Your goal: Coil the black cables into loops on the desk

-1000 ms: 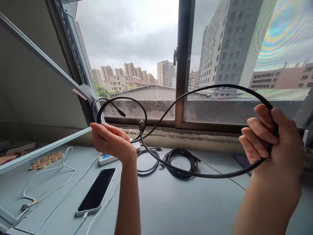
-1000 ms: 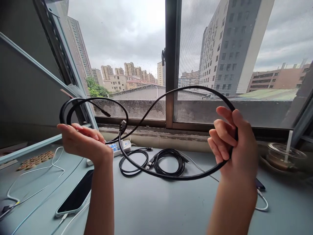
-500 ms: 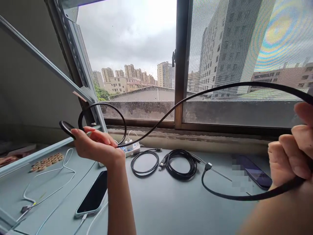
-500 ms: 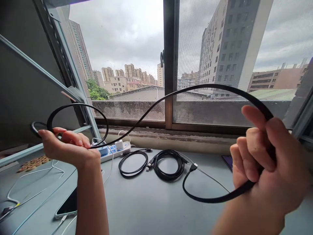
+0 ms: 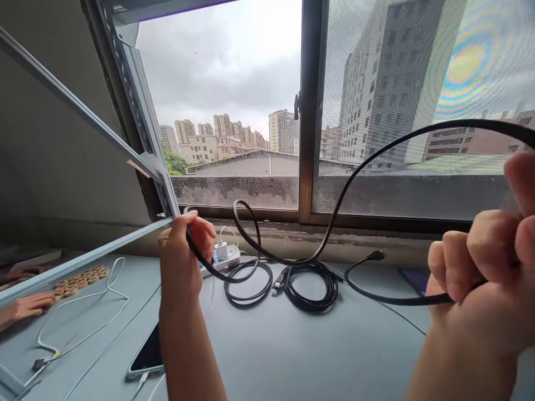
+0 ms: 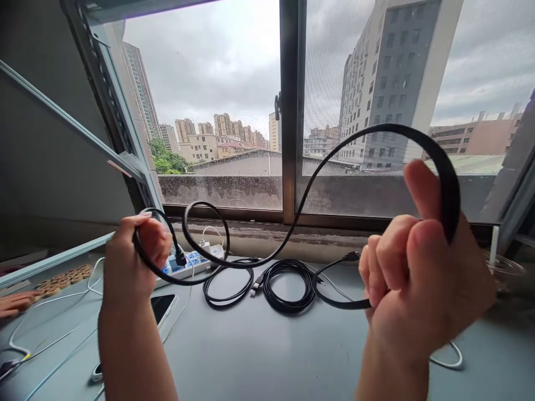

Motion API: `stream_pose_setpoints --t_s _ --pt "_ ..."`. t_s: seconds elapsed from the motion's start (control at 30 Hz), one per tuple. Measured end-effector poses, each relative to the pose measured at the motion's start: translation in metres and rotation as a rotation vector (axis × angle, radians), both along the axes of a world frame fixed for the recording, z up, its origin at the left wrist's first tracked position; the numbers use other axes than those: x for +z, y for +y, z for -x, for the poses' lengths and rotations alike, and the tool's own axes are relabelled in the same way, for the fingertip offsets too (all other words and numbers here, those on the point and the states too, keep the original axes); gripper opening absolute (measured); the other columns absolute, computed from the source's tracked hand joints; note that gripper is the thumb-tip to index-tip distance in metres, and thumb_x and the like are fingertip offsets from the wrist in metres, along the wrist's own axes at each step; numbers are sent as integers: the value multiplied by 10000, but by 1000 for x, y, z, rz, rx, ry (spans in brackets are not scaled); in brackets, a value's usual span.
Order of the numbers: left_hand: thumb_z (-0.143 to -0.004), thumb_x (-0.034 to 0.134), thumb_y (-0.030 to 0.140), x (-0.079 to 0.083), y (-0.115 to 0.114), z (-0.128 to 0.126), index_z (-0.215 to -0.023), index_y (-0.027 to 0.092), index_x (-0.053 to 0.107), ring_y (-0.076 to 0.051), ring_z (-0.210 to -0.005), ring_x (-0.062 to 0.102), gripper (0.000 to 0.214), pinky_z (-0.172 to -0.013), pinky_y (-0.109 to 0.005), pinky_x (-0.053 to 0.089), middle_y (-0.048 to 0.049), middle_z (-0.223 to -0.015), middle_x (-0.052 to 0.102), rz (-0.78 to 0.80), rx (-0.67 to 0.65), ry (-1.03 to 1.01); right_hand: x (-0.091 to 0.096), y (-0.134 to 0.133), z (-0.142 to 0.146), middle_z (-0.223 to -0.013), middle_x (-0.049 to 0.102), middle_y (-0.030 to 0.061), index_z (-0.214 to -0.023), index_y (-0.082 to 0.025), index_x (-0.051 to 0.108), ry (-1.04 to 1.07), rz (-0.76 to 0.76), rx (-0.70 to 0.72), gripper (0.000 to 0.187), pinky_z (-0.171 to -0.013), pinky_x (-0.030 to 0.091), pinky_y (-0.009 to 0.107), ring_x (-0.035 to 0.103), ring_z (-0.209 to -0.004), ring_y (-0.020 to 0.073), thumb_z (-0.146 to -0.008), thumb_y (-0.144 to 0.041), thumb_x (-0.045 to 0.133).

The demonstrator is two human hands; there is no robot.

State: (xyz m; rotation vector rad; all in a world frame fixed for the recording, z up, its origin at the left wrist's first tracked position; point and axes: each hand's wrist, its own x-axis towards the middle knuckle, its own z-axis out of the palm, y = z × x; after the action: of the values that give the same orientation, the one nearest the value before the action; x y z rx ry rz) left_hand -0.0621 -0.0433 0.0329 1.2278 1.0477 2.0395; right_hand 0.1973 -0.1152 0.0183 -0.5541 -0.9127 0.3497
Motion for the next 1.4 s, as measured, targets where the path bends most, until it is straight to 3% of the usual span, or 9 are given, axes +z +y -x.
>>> stream_pose_setpoints --t_s 0.07,0.2,0.37,0.6,0.8,0.9,1.03,1.23,1.4 --pt "-704 525 388 -2 -2 1 -400 171 565 -73 -283 300 376 -294 -232 196 10 -323 344 157 -53 151 1 -9 9 -402 269 -88 -1102 -446 651 6 -50 -47 401 -216 117 272 160 -256 69 -712 -517 711" --pt "-753 530 509 -4 -9 -3 -596 151 690 -86 -310 395 422 -332 -214 268 7 -376 455 354 -301 428 -5 -17 16 -459 377 -91 -1369 -450 414 -244 15 73 515 -200 143 202 212 -239 47 -871 -540 509" --pt "-811 499 562 -2 -16 -28 -790 133 710 -74 -277 368 479 -349 -199 257 31 -330 430 330 -563 557 -12 1 13 -567 511 -68 -1407 -388 373 -581 217 210 482 -267 285 159 350 -304 40 -934 -428 453" --pt "-849 440 603 -5 -17 -57 -870 140 690 -49 -285 327 527 -342 -171 214 39 -322 433 212 -765 604 -11 8 25 -774 552 -33 -1462 -333 242 -547 268 121 843 -296 322 164 367 -391 37 -755 -484 676" --pt "-750 533 673 -6 -17 -66 -590 156 606 -35 -266 301 546 -319 -164 177 44 -286 380 140 -721 506 -12 3 31 -893 601 -7 -1437 -297 323 -749 331 40 952 -365 370 180 395 -424 30 -619 -505 762" --pt "-757 528 669 -5 -15 -68 -410 149 481 -29 -272 298 627 -328 -168 193 23 -269 355 137 -671 536 -9 7 33 -771 609 -35 -1393 -272 420 -854 346 -26 829 -438 382 192 429 -456 53 -652 -456 742" --pt "-786 473 677 -6 -12 -69 -339 159 408 -40 -283 327 687 -356 -183 269 11 -269 344 156 -700 592 -6 8 39 -633 601 -50 -1274 -273 578 -886 318 -138 541 -494 369 207 470 -475 81 -743 -339 659" --pt "-819 422 666 -2 -12 -67 -373 170 478 -65 -282 375 669 -368 -203 329 12 -291 369 167 -728 636 -4 2 40 -651 647 -51 -1224 -300 619 -765 319 -75 447 -516 414 209 528 -509 95 -778 -301 605" --pt "-795 603 507 1 -19 -59 -752 202 702 -66 -311 391 323 -350 -194 313 52 -365 433 65 -605 559 -3 3 28 -702 690 -33 -1193 -286 641 -641 356 -67 407 -593 494 250 600 -575 120 -787 -304 618"
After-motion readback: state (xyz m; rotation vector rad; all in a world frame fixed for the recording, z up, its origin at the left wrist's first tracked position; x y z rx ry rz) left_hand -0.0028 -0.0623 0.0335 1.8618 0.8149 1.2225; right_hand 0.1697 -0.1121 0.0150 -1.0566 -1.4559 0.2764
